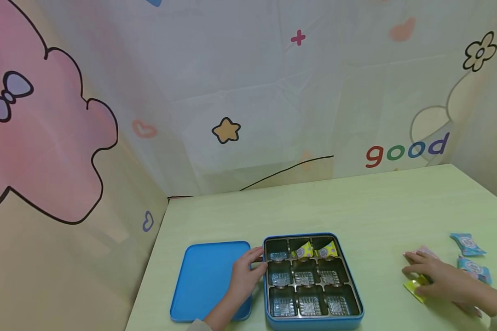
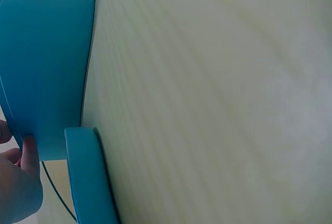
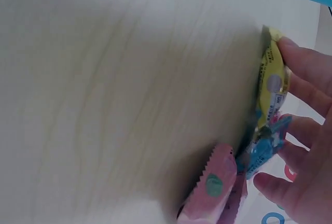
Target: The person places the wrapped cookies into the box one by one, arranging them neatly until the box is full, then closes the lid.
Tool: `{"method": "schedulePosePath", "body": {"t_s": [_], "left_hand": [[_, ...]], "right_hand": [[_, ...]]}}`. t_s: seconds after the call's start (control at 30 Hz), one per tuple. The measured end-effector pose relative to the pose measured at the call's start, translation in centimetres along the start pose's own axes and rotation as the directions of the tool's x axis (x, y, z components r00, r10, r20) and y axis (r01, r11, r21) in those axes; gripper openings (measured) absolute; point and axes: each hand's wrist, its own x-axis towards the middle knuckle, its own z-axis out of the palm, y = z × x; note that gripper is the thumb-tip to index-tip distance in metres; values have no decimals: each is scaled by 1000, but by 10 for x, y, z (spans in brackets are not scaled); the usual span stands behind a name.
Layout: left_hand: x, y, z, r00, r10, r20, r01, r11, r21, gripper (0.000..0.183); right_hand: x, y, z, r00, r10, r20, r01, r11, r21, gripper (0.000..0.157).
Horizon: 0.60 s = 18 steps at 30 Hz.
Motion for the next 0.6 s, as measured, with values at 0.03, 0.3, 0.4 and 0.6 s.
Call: {"method": "schedulePosePath", "body": {"t_s": [0.03,0.3,0.4,0.6], "left_hand": [[0,0,0,1000,-4,-1,4,1000,2,37],[1,0,1,1000,-17,-2,17,1000,4,37],[1,0,1,1000,-12,-3,12,1000,7,37],[0,1,1,1000,-17,3,17,1000,4,36]], "right_hand": [[0,0,1,999,-13,-30,12,1000,-15,39],[8,-3,3,995,-2,-105,2,1000,3,26],[11,-5,3,994,35,-107,-38,999,-26,24],[16,-8,2,992,103,-71,-109,990,-92,28]]}}
